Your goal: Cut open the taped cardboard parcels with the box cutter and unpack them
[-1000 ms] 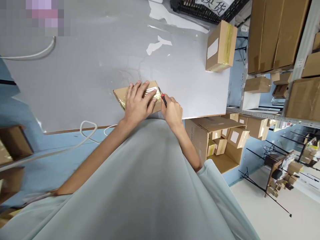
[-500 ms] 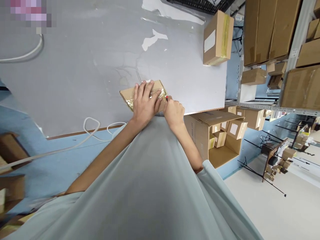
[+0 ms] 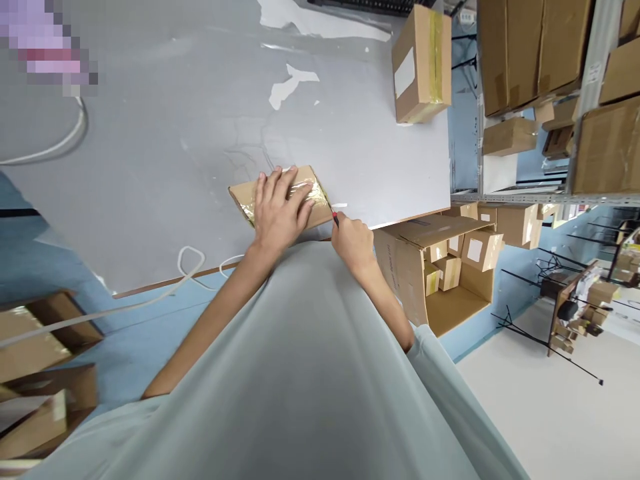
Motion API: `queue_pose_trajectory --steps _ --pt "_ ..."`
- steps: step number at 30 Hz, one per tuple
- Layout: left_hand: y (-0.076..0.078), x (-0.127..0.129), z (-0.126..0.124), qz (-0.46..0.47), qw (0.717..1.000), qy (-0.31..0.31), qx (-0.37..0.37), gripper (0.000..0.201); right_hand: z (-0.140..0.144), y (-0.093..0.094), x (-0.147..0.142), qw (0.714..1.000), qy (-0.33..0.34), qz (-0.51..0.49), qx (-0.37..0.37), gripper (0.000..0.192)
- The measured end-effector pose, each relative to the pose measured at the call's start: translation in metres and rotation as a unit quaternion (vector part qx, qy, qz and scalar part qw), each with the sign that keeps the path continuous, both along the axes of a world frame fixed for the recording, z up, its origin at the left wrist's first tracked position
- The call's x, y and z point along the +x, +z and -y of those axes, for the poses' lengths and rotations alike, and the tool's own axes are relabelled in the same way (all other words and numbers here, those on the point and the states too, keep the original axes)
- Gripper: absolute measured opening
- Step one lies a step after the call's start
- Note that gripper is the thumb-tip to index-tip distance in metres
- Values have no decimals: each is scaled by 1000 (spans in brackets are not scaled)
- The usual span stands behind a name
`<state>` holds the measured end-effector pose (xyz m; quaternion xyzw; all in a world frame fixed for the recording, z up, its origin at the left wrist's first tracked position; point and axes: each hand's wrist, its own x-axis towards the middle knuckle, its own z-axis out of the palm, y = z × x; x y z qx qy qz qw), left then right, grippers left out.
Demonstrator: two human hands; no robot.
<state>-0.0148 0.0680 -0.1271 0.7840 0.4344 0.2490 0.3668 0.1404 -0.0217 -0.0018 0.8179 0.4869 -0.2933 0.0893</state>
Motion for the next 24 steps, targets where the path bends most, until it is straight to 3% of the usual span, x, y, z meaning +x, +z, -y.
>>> queue_pose_trajectory --steps 3,5,8,11,14,18,21,24 --pt "0 -11 -4 -15 1000 -2 17 55 20 -3 14 994 -38 -63 86 36" --pt "0 -24 -4 -28 999 3 27 60 25 -22 32 978 -85 -117 149 38" --pt "0 -50 -2 -48 998 22 35 65 8 -81 58 953 -159 -206 154 43" --pt "3 -79 1 -63 996 42 43 68 -28 -146 63 942 -186 -253 120 32" --pt "10 -103 9 -74 994 64 43 70 -57 -184 46 939 -180 -275 105 28" --pt "23 -120 30 -68 987 140 29 71 -71 -190 15 935 -140 -303 119 36" --pt "26 -123 46 -36 976 214 18 72 -64 -176 5 938 -113 -295 142 39" --pt "15 -121 48 -2 970 242 2 71 -49 -157 13 948 -90 -252 174 40"
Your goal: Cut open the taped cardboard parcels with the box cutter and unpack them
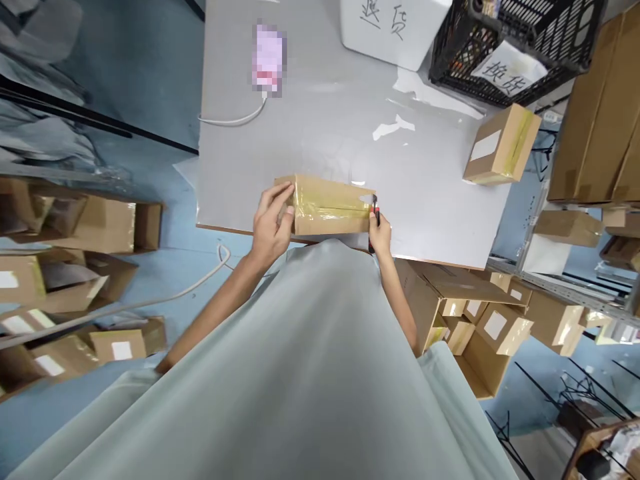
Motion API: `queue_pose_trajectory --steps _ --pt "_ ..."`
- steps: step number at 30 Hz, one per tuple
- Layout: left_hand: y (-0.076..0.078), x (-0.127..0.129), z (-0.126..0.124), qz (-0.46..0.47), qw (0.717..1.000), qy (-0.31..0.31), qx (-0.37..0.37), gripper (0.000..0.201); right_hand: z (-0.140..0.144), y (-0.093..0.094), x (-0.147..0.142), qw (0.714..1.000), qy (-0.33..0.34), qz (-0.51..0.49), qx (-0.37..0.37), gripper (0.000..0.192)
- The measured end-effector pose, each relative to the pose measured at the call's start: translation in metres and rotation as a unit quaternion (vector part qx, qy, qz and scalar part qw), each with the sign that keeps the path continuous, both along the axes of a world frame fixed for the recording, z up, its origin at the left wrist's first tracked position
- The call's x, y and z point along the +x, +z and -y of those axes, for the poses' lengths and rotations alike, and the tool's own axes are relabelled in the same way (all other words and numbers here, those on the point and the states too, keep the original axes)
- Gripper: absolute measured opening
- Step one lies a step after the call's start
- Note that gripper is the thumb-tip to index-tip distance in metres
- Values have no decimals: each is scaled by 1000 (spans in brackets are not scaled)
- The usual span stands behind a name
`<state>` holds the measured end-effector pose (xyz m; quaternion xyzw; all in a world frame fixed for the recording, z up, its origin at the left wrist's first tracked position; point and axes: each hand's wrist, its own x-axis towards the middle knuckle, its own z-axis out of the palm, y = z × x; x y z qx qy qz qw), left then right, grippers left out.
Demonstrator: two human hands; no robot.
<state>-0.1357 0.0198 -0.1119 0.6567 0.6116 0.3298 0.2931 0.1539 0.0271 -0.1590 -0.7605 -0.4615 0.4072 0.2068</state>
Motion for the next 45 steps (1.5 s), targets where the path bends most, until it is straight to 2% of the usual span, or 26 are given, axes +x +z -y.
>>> queue_pose_trajectory --steps 4,7,10,12,14,17,19,21,25,29,37,42,45 --pt "-36 10 -15 67 997 -21 -42 69 17 20 22 996 -3 70 46 43" --pt "-66 17 -25 115 989 -39 -89 71 19 27 34 994 6 104 46 43" --pt "-83 19 -28 163 979 -31 -121 71 14 36 39 988 15 145 50 41" --pt "-86 16 -29 185 974 -33 -126 70 10 49 38 978 7 193 76 43" --pt "-84 13 -30 185 975 -50 -117 68 5 66 30 970 34 220 93 46" --pt "-80 9 -35 159 979 -84 -100 62 -7 94 2 955 185 224 60 46" --pt "-80 7 -38 158 977 -99 -102 59 -18 107 -23 921 297 251 18 44" --pt "-83 6 -40 176 972 -106 -111 60 -30 116 -49 875 382 297 -18 46" --pt "-90 6 -38 211 964 -112 -119 62 -50 124 -81 797 477 365 -64 49" --pt "-95 8 -33 227 961 -111 -117 62 -58 128 -90 764 509 386 -85 50" --pt "-101 9 -32 250 955 -110 -112 57 -59 129 -93 741 528 405 -87 46" --pt "-108 12 -32 254 955 -102 -110 58 -62 132 -116 716 550 422 -89 45" --pt "-111 13 -31 264 954 -95 -104 58 -64 132 -126 712 553 425 -84 44"
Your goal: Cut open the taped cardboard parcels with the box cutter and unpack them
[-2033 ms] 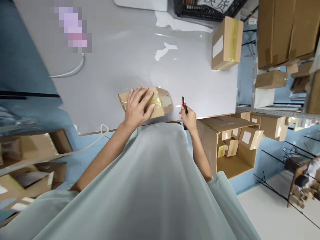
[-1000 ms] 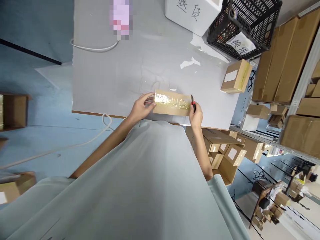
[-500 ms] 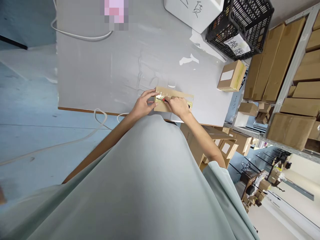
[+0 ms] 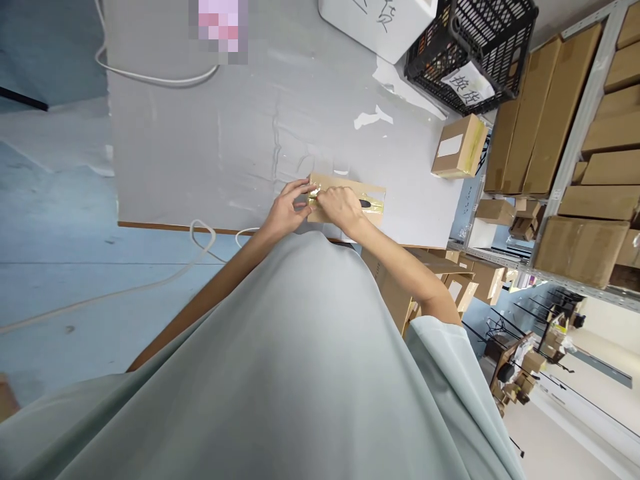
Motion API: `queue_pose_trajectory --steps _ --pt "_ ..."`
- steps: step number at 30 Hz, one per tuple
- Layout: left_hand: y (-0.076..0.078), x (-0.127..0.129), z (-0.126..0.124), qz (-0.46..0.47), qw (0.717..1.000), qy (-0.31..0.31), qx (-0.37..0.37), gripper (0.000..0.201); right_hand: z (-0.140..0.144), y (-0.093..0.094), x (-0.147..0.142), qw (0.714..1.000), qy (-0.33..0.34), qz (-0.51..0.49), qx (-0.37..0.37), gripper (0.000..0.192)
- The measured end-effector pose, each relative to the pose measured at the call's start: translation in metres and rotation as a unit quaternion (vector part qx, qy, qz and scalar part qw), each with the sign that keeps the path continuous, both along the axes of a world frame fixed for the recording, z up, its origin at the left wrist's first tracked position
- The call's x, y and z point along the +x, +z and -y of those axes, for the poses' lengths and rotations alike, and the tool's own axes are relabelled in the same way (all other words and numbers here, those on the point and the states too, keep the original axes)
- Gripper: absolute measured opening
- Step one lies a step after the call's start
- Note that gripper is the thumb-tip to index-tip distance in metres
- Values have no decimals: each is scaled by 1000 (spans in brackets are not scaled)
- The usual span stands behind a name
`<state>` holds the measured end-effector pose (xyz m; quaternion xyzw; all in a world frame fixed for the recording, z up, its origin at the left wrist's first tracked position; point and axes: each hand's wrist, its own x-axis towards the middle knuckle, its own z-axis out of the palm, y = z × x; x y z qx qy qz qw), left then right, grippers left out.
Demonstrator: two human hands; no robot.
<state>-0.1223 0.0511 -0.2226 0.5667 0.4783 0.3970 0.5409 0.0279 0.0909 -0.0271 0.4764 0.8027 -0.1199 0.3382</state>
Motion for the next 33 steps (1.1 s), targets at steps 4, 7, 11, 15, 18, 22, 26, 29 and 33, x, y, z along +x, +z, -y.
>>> queue_pose_trajectory --steps 4,7,11,15,18,22,26,29,33 --pt "1 2 3 -1 1000 8 4 59 3 -1 9 1000 -7 2 4 43" --pt "3 6 5 -9 1000 6 4 59 9 -1 22 1000 -20 8 -1 43" --pt "6 16 6 -17 1000 2 0 57 12 1 32 999 -36 3 -10 47" --pt "7 25 6 -26 1000 9 -5 58 11 0 55 999 -41 4 -7 47" --pt "7 27 8 -41 999 29 -11 58 14 0 98 997 -59 39 -8 46" --pt "9 31 15 -67 996 47 -21 60 29 3 164 994 -89 60 -18 48" --pt "18 43 23 -109 991 68 -28 58 36 -4 193 995 -97 28 -18 48" --pt "28 60 20 -181 978 98 -2 56 30 -15 196 995 -99 -3 -18 47" --pt "32 92 2 -248 961 117 41 70 26 -25 200 994 -100 -44 -15 44"
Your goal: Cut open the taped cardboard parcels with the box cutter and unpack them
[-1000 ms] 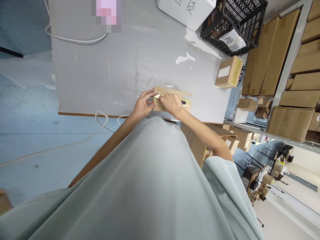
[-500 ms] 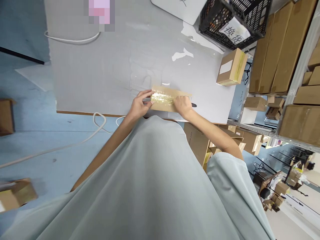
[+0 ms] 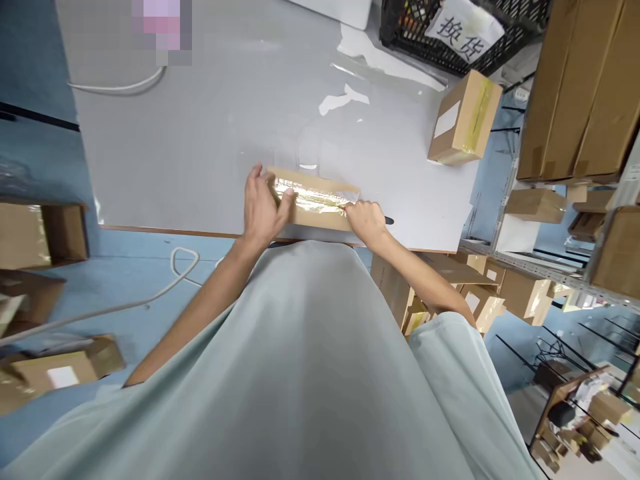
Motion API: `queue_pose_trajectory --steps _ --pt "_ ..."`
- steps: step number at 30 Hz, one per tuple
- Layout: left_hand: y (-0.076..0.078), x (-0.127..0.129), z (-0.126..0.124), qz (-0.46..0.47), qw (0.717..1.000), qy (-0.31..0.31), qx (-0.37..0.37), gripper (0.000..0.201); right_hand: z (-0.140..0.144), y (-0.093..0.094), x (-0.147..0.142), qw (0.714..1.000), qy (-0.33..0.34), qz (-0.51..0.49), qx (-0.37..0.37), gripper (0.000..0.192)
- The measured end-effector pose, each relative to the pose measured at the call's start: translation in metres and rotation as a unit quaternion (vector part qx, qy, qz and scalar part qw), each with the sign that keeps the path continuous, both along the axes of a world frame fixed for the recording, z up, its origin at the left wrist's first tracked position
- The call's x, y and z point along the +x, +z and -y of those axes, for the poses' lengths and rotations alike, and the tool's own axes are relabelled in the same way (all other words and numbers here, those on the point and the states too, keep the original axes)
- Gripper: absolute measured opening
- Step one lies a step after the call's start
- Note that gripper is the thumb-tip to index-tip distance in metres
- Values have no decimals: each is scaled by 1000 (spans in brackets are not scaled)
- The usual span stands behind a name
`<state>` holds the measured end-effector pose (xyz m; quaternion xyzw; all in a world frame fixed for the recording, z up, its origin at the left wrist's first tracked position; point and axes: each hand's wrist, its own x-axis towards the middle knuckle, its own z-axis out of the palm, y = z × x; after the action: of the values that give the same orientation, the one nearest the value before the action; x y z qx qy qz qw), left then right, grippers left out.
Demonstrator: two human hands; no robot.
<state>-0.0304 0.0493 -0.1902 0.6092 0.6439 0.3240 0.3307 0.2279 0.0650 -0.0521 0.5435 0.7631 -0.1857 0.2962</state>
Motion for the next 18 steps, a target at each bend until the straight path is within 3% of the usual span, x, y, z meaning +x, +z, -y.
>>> queue_pose_trajectory --steps 4,9,13,18 --pt "-6 19 -10 -20 1000 4 -8 72 7 -1 15 1000 -16 -19 -3 44" --pt "-12 17 -7 -36 999 13 -12 71 17 -4 41 999 -28 -17 -22 47" --pt "-12 18 -8 -52 998 14 -14 71 16 -22 65 999 -10 -45 2 44" --pt "-9 15 -10 -63 998 8 -24 69 20 -45 99 989 -7 -150 -5 45"
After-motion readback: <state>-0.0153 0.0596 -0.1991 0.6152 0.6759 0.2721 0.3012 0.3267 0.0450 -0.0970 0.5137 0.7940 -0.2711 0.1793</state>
